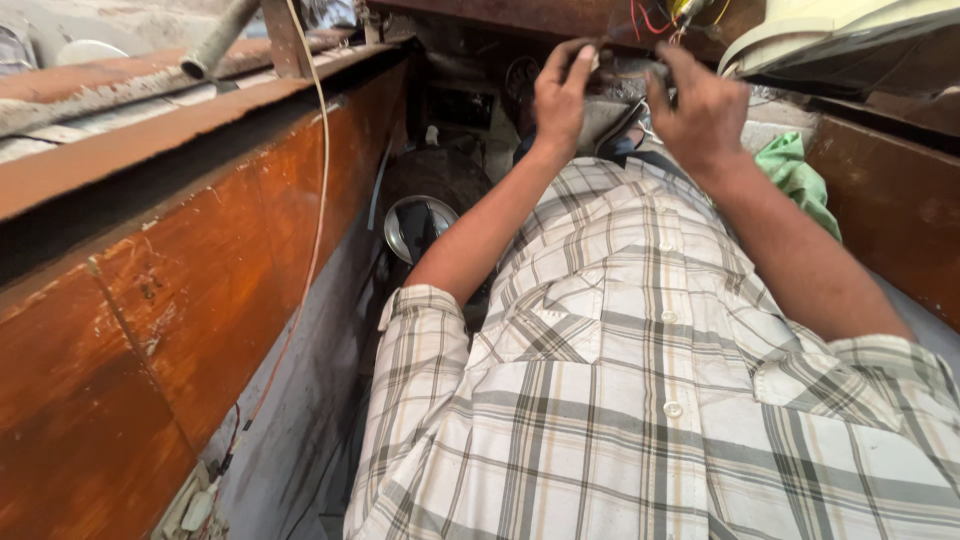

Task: The person works on the wiring of a small electric motor, stripping and twisting wires, then connects a power cord to a wall socket and tests the motor. The person handles the motor, wires, and a power cord while seated at a workbench.

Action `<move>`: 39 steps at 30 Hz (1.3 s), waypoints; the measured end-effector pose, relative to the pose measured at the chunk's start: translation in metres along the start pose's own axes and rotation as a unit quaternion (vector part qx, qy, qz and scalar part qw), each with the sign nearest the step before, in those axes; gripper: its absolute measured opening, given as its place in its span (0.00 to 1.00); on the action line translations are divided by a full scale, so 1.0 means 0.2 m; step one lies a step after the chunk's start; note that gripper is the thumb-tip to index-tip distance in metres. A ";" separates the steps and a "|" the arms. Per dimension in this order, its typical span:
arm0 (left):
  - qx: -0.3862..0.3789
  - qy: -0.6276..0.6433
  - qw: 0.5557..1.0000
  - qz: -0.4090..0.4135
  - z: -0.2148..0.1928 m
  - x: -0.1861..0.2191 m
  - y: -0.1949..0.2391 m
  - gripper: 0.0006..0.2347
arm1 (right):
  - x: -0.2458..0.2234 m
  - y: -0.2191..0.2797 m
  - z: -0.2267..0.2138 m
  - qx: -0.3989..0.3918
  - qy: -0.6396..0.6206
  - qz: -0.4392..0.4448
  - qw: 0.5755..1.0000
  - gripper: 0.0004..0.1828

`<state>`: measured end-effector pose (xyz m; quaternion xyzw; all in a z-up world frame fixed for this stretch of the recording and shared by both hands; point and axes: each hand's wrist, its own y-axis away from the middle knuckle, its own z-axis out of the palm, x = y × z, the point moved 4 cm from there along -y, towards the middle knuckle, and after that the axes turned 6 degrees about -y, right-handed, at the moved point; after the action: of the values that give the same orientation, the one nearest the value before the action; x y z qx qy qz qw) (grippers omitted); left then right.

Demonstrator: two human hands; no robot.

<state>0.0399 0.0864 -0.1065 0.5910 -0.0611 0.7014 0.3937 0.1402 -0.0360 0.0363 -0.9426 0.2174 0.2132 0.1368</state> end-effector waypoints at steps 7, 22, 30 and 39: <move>-0.016 0.086 0.985 -0.146 -0.14 -0.10 -0.16 0.15 | 0.05 0.38 0.05 -0.033 -0.049 0.112 0.992 0.11; -0.078 -0.119 0.989 -0.038 -0.24 0.37 -0.62 0.16 | 0.38 0.87 -0.11 0.145 -0.148 0.319 0.925 0.11; 0.154 -0.410 0.878 0.192 -0.42 0.04 0.02 0.09 | 1.07 1.01 -0.09 0.349 -0.351 0.426 0.757 0.05; 0.077 -0.463 0.878 0.095 0.19 -0.51 -0.11 0.15 | 0.92 1.01 -0.03 0.094 -0.413 0.344 0.838 0.07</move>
<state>0.0821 0.0317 -0.1930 0.8678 -0.2381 0.3847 0.2055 0.1973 -0.2770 -0.0763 -0.6140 0.4697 0.5949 0.2201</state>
